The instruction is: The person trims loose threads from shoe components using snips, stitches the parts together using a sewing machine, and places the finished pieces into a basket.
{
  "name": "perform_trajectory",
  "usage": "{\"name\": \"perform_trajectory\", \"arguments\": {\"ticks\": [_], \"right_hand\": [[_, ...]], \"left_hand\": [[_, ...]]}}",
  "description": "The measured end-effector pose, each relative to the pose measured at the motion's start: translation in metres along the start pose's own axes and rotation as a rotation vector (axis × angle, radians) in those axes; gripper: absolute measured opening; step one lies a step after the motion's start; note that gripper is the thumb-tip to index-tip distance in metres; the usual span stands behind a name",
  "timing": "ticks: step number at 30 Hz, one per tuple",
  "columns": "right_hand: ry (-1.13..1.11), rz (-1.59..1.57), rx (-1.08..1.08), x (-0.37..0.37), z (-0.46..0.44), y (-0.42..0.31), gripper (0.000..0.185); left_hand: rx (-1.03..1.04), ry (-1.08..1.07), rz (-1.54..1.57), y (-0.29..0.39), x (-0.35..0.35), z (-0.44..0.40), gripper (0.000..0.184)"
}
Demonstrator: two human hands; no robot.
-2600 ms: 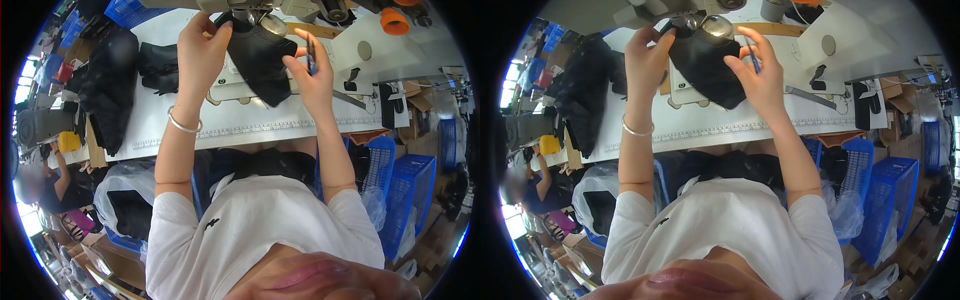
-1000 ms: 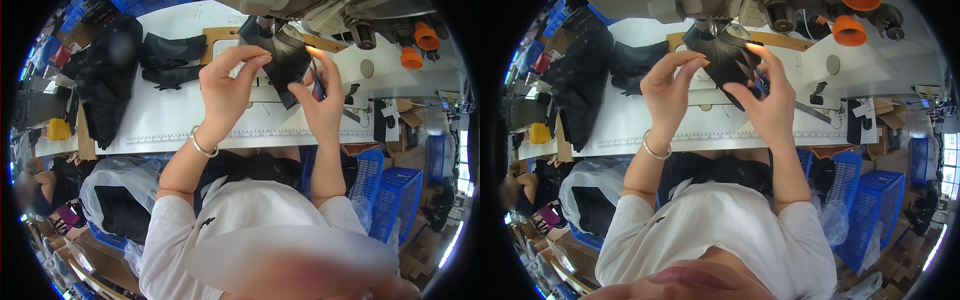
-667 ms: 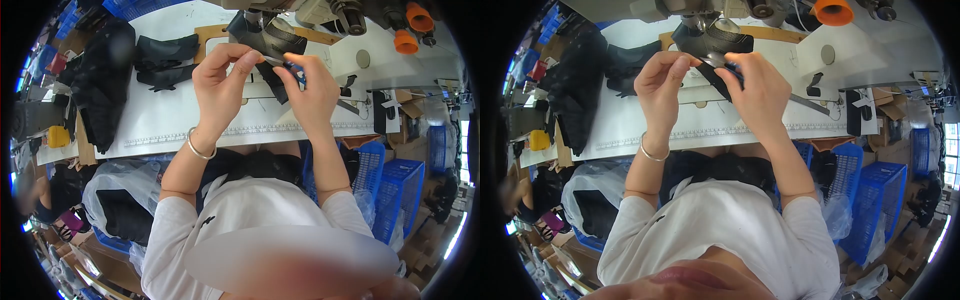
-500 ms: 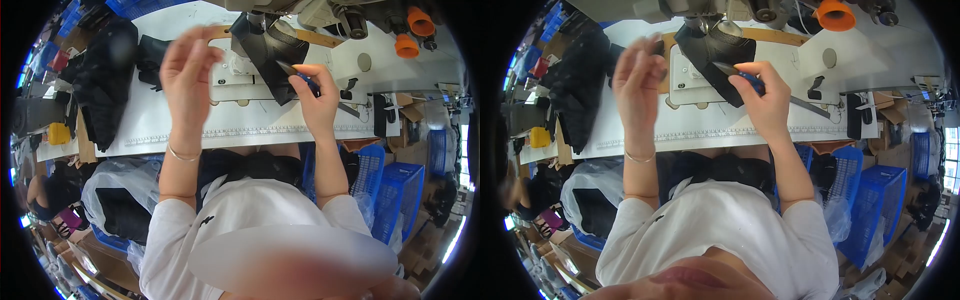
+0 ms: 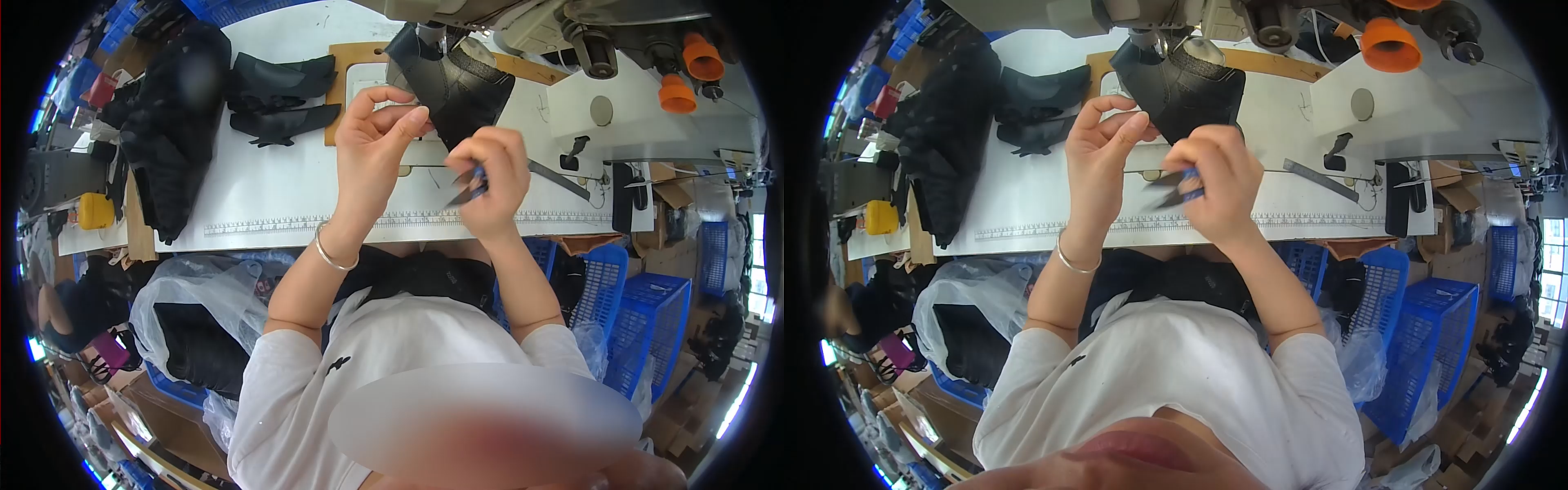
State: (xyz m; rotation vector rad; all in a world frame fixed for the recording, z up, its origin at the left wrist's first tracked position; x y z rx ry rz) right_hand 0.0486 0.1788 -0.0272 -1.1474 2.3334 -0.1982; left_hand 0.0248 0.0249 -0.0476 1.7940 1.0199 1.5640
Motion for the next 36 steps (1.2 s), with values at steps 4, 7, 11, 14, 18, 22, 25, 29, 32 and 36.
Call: {"name": "perform_trajectory", "arguments": {"ticks": [4,7,11,14,18,22,25,29,32,36], "right_hand": [[0.026,0.152,0.039,0.001,-0.015,0.017,0.025],[-0.019,0.200,0.036,0.008,-0.023,0.014,0.027],[-0.119,0.256,-0.049,0.013,-0.027,0.016,0.024],[-0.134,-0.006,0.092,0.009,-0.017,0.021,0.020],[-0.121,-0.085,0.064,-0.001,0.000,0.012,0.017],[-0.042,0.047,0.172,0.005,-0.017,0.015,0.023],[-0.112,0.106,0.085,0.011,-0.023,0.017,0.026],[-0.083,0.016,0.133,0.011,-0.020,0.012,0.025],[-0.128,-0.099,0.091,0.004,-0.006,0.002,0.028],[-0.026,0.016,0.203,0.000,-0.013,0.010,0.024]], "left_hand": [[-0.005,0.027,0.052,-0.004,0.002,0.001,0.023],[-0.006,0.035,0.064,-0.004,0.003,0.001,0.024],[-0.022,0.062,0.061,-0.001,0.000,0.000,0.027],[-0.068,0.051,0.066,0.001,0.002,0.001,0.028],[-0.008,0.038,0.066,0.000,0.002,-0.001,0.027],[0.020,0.040,0.054,-0.003,0.004,0.001,0.028],[0.027,0.040,0.028,0.000,0.004,0.003,0.027],[0.034,0.040,0.027,0.003,0.007,0.004,0.026],[0.113,0.008,-0.028,0.000,0.002,0.003,0.024],[0.179,0.025,-0.085,0.001,0.000,0.007,0.023]]}}
Point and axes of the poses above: each hand's wrist, its own z-axis away from the middle knuckle, its own x-axis out of the palm, y = z × x, the point moved 3 cm from there along -z, towards the middle knuckle, and after that the axes turned 8 degrees about z, right-handed, at the moved point
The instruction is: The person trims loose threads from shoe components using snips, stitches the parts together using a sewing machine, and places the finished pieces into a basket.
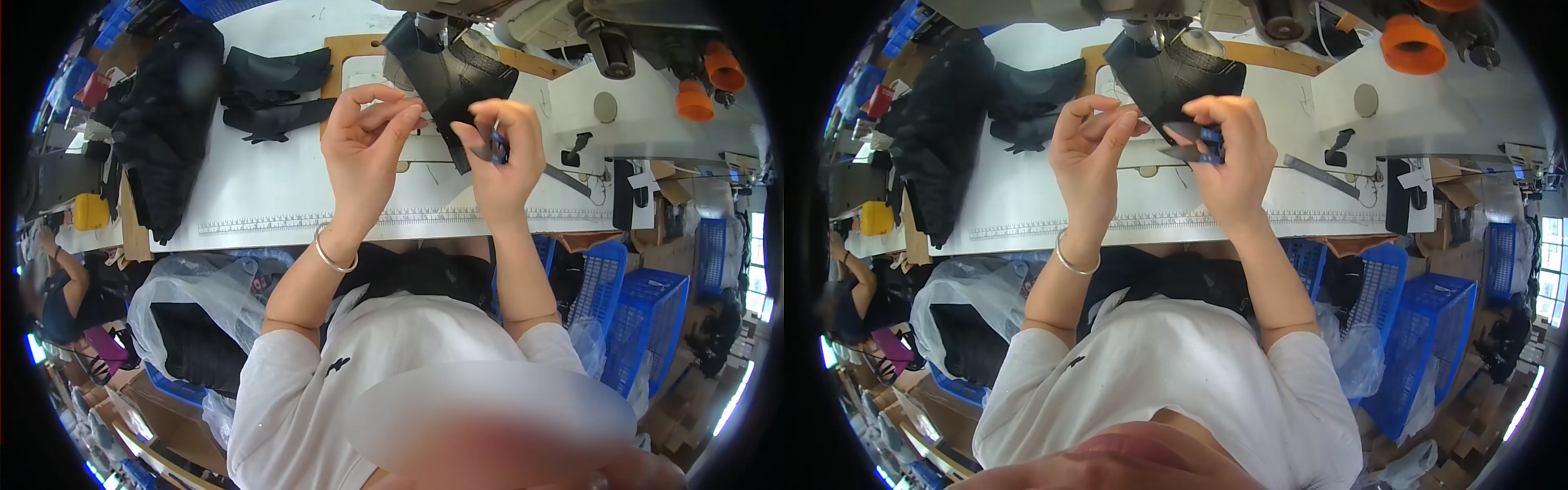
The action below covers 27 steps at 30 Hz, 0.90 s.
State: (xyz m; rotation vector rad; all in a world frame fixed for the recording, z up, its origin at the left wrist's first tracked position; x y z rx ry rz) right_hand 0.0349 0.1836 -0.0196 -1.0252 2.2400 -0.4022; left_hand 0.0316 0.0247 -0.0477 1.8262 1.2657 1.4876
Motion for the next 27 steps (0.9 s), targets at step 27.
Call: {"name": "perform_trajectory", "arguments": {"ticks": [27], "right_hand": [[0.010,0.141,0.030,-0.017,0.016,0.010,0.031]], "left_hand": [[0.808,-0.095,-0.974,0.007,0.025,0.000,0.021]]}}
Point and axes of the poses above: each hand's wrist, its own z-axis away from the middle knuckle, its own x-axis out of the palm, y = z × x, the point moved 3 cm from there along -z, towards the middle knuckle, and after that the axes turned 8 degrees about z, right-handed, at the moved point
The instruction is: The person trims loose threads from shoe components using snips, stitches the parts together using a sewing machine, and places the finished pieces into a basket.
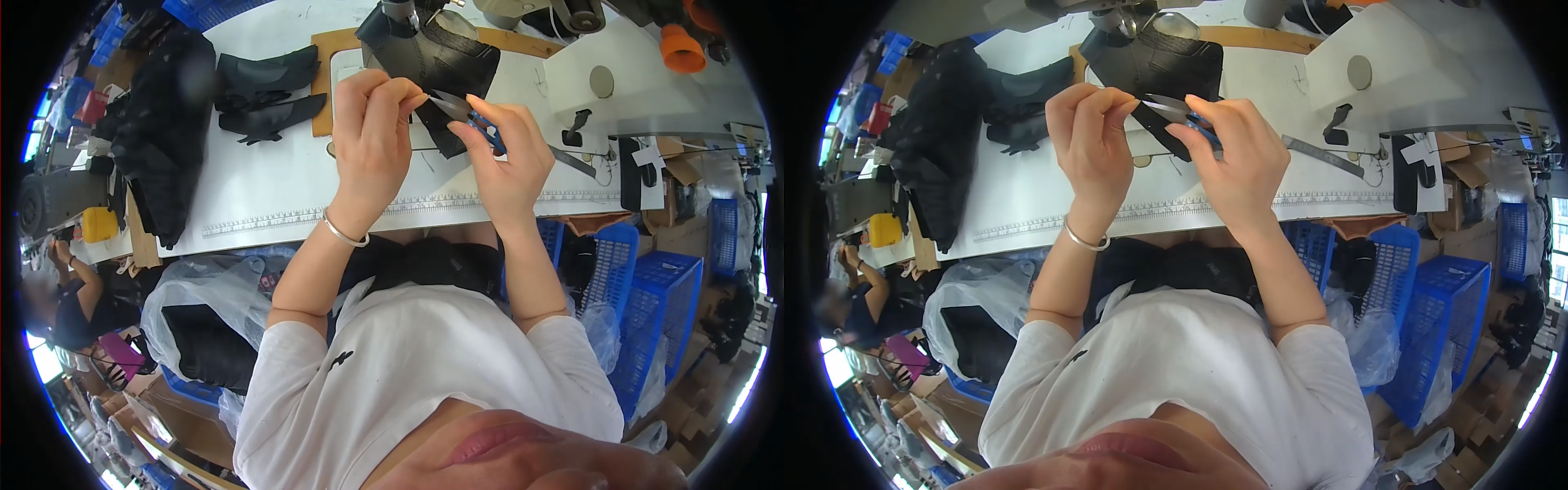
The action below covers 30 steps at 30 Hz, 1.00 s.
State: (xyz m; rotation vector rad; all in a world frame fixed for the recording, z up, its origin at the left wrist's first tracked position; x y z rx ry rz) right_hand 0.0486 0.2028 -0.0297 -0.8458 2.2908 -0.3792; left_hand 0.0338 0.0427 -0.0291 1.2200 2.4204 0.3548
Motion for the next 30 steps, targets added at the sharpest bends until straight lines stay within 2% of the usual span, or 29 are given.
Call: {"name": "perform_trajectory", "arguments": {"ticks": [4,7,12,15,17,18,19,23,26,30], "right_hand": [[0.010,0.081,-0.057,0.004,-0.004,-0.002,0.031],[0.023,0.108,-0.075,0.007,-0.006,-0.005,0.030],[0.020,0.113,-0.144,0.010,-0.012,-0.008,0.027],[-0.114,-0.016,-0.025,0.003,-0.004,-0.003,0.028],[-0.103,-0.101,0.164,-0.006,-0.003,0.008,0.032],[-0.100,-0.142,0.257,-0.011,-0.002,0.015,0.034],[-0.100,-0.013,0.161,-0.012,-0.007,0.022,0.052],[-0.088,-0.151,0.106,0.013,-0.015,0.023,0.078],[-0.147,-0.447,0.257,0.025,-0.017,0.023,0.069],[-0.109,-0.373,0.096,0.026,-0.018,0.022,0.059]], "left_hand": [[0.016,0.003,-0.013,0.001,0.002,0.001,0.019],[0.089,0.010,-0.021,0.000,0.004,0.002,0.023],[0.050,0.031,0.005,0.000,0.002,0.003,0.021],[0.025,0.047,0.080,-0.005,-0.010,0.006,0.020],[0.098,-0.026,0.158,-0.019,-0.024,0.012,0.023],[0.130,-0.029,0.093,-0.018,-0.024,0.012,0.023],[0.160,-0.036,0.028,-0.018,-0.023,0.012,0.024],[0.233,-0.054,-0.065,-0.012,-0.017,0.003,0.030],[0.318,-0.067,-0.097,-0.016,-0.014,-0.003,0.031],[0.442,-0.071,-0.111,-0.022,-0.014,-0.008,0.030]]}}
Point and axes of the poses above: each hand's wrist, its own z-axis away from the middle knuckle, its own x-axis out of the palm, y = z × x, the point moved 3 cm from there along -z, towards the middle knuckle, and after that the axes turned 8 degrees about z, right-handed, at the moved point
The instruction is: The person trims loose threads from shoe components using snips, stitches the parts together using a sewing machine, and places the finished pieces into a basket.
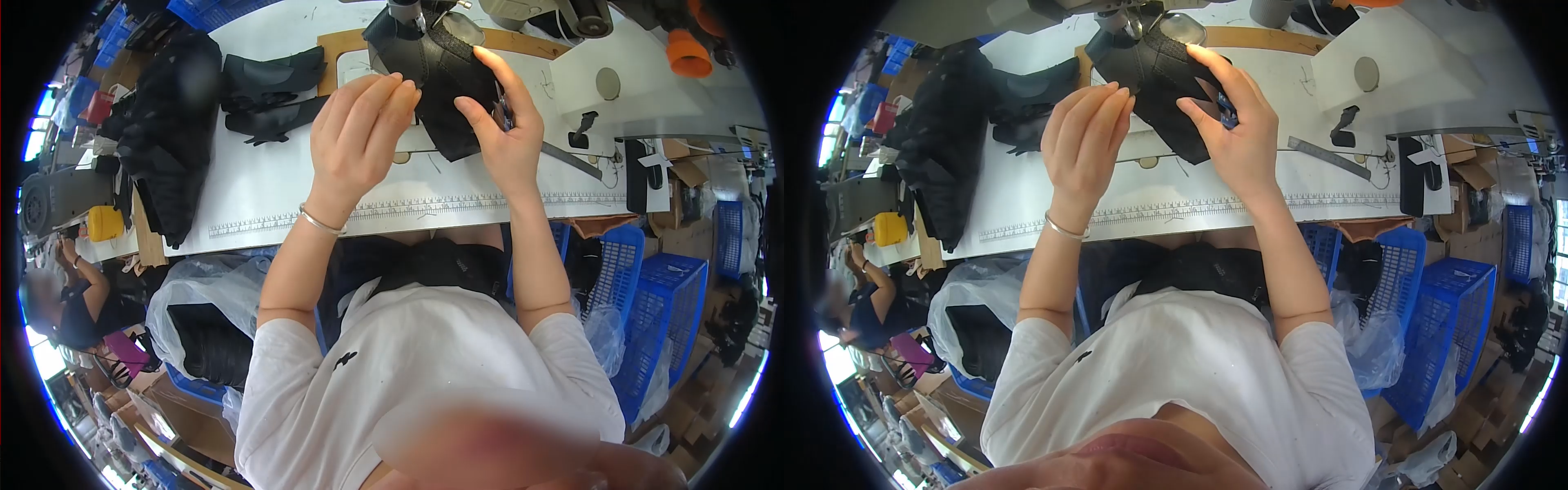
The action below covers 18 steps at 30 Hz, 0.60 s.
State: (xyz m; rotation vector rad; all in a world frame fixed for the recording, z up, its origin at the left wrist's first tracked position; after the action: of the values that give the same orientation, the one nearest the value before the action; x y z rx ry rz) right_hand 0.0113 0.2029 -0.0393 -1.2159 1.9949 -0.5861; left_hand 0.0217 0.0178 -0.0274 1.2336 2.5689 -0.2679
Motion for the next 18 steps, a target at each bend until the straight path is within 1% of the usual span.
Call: {"name": "perform_trajectory", "arguments": {"ticks": [3,6,8,12,15,17,18], "right_hand": [[0.016,0.042,-0.003,0.003,0.001,-0.001,0.054],[0.039,0.136,-0.025,0.004,0.001,-0.003,0.054],[0.040,0.209,-0.036,0.004,0.002,-0.002,0.054],[0.043,0.179,-0.058,0.003,0.000,-0.005,0.054],[0.002,0.240,-0.045,0.003,0.003,-0.002,0.053],[-0.057,0.338,-0.013,0.002,0.007,0.001,0.053],[-0.054,0.295,0.004,0.001,0.008,0.001,0.053]], "left_hand": [[-0.160,0.099,0.136,0.003,0.002,-0.005,0.025],[-0.287,0.185,0.149,0.011,0.005,-0.005,0.022],[-0.327,0.202,0.156,0.011,0.007,-0.004,0.019],[-0.371,0.173,0.185,0.007,0.005,-0.001,0.018],[-0.377,0.218,0.185,0.002,0.007,-0.006,0.017],[-0.457,0.266,0.202,-0.003,0.007,-0.010,0.016],[-0.496,0.292,0.210,-0.006,0.007,-0.013,0.015]]}}
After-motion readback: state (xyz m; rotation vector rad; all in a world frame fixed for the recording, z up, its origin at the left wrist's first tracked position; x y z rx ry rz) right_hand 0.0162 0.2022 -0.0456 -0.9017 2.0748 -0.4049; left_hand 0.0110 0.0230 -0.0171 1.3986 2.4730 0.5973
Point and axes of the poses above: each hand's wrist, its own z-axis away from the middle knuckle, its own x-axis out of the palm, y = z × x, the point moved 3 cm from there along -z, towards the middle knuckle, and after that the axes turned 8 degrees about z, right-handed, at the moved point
